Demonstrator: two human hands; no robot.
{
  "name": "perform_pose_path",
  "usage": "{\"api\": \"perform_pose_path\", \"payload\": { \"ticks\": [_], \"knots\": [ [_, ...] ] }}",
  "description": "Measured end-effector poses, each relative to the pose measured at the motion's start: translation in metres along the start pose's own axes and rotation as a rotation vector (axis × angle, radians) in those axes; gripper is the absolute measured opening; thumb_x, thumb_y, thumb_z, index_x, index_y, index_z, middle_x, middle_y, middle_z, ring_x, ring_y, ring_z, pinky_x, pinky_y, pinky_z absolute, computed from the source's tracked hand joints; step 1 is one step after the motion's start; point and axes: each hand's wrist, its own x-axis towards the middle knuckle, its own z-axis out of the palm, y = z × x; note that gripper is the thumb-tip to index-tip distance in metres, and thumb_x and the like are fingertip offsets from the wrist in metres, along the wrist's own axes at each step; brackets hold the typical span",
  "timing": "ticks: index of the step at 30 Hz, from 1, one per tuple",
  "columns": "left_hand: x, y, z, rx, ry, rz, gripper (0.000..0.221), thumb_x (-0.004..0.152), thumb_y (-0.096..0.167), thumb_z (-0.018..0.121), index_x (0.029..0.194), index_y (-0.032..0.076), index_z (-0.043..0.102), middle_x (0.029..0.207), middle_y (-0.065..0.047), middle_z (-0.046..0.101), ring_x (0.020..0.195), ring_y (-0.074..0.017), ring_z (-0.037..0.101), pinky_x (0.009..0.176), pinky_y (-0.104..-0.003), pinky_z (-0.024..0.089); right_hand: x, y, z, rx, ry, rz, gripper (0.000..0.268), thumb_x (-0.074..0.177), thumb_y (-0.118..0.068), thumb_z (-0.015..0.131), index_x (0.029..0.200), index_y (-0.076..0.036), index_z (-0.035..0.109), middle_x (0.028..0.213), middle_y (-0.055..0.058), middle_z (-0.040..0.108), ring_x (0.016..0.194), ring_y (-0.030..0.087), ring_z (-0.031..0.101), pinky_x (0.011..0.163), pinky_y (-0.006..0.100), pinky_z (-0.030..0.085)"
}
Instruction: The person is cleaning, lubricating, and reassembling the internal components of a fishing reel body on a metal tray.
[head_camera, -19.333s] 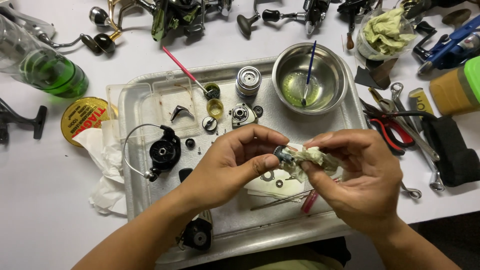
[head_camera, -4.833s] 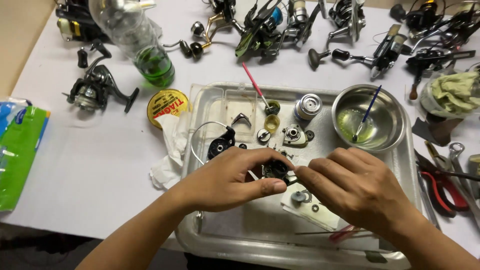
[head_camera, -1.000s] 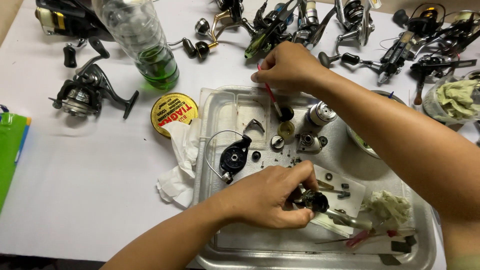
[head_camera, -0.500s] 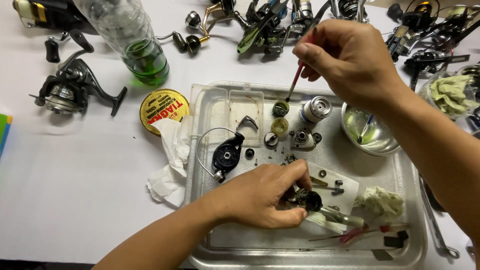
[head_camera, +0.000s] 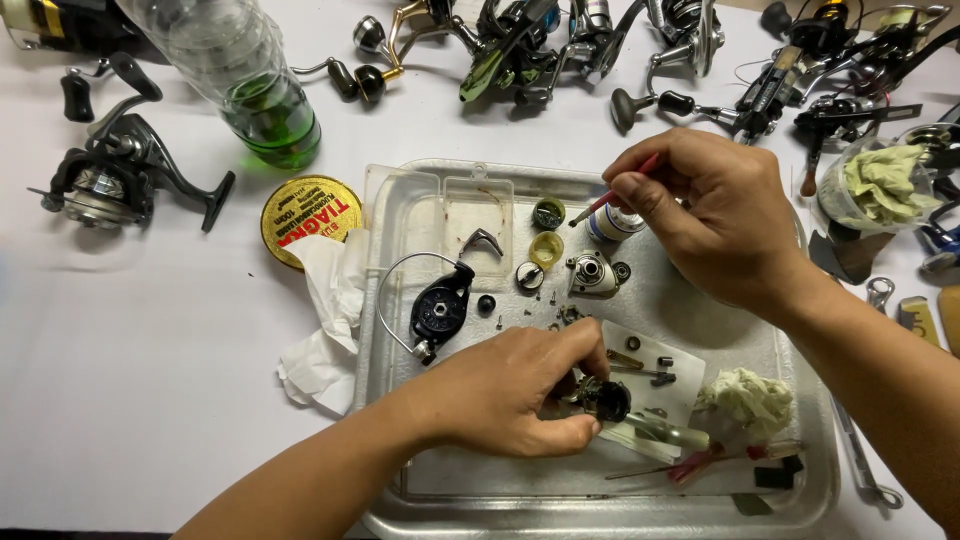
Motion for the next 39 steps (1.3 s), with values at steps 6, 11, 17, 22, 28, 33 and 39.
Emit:
{"api": "perform_pose_path", "payload": {
  "ticks": [6, 11, 17, 22, 28, 33, 39],
  "knots": [
    [0.000, 0.004, -0.002, 0.006, -0.033, -0.040, 0.036, 0.089, 0.036, 0.062, 0.113, 0.015, 0.048, 0.071, -0.005, 0.055, 0.061, -0.0207, 0.050, 0.057, -0.039, 0.039, -0.003, 0.005, 0.007, -0.013, 0.041, -0.131, 0.006, 0.104, 0.000, 0.068, 0.105, 0.005, 0.072, 0.095, 0.015, 0.074, 0.077, 0.020, 0.069, 0.066, 0.029, 0.055],
    [0.000, 0.002, -0.001, 0.012, -0.015, -0.008, 0.036, 0.088, 0.036, 0.061, 0.113, 0.014, 0.047, 0.074, -0.006, 0.058, 0.061, -0.0222, 0.051, 0.059, -0.040, 0.040, 0.003, 0.012, 0.013, -0.036, 0.030, -0.160, 0.003, 0.102, 0.003, 0.070, 0.103, 0.004, 0.073, 0.094, 0.015, 0.074, 0.076, 0.020, 0.068, 0.064, 0.029, 0.054],
    [-0.001, -0.001, 0.001, 0.013, 0.016, 0.018, 0.037, 0.087, 0.035, 0.062, 0.112, 0.013, 0.046, 0.071, -0.008, 0.058, 0.062, -0.0258, 0.054, 0.060, -0.042, 0.041, 0.004, 0.011, 0.016, -0.036, 0.042, -0.195, 0.003, 0.103, 0.001, 0.071, 0.102, 0.003, 0.073, 0.093, 0.014, 0.074, 0.074, 0.020, 0.067, 0.063, 0.030, 0.051],
    [0.000, -0.001, 0.001, 0.015, 0.010, 0.016, 0.037, 0.087, 0.034, 0.063, 0.113, 0.013, 0.046, 0.069, -0.007, 0.057, 0.059, -0.0253, 0.052, 0.058, -0.041, 0.039, 0.005, 0.014, 0.018, -0.049, 0.039, -0.204, 0.004, 0.104, -0.001, 0.070, 0.102, 0.002, 0.073, 0.092, 0.013, 0.073, 0.074, 0.020, 0.066, 0.062, 0.030, 0.051],
    [0.000, 0.001, 0.000, 0.020, 0.005, 0.000, 0.037, 0.086, 0.035, 0.063, 0.112, 0.013, 0.046, 0.069, -0.008, 0.058, 0.060, -0.0262, 0.053, 0.059, -0.042, 0.040, 0.004, 0.013, 0.019, -0.060, 0.034, -0.195, 0.003, 0.102, 0.000, 0.071, 0.102, 0.000, 0.073, 0.092, 0.012, 0.074, 0.074, 0.020, 0.066, 0.062, 0.030, 0.051],
    [0.000, -0.003, 0.003, 0.023, 0.024, 0.029, 0.037, 0.086, 0.035, 0.062, 0.112, 0.014, 0.047, 0.071, -0.008, 0.059, 0.062, -0.0276, 0.056, 0.061, -0.043, 0.041, 0.004, 0.010, 0.014, -0.029, 0.066, -0.196, 0.006, 0.105, 0.002, 0.067, 0.102, 0.005, 0.072, 0.093, 0.015, 0.073, 0.075, 0.021, 0.067, 0.064, 0.030, 0.052],
    [0.000, 0.001, 0.001, 0.022, -0.003, -0.010, 0.037, 0.087, 0.035, 0.062, 0.113, 0.014, 0.046, 0.073, -0.008, 0.060, 0.062, -0.0256, 0.054, 0.059, -0.042, 0.041, 0.002, 0.019, 0.023, -0.037, 0.058, -0.196, 0.006, 0.104, -0.001, 0.068, 0.101, 0.001, 0.073, 0.090, 0.013, 0.073, 0.073, 0.020, 0.065, 0.062, 0.030, 0.051]
  ]
}}
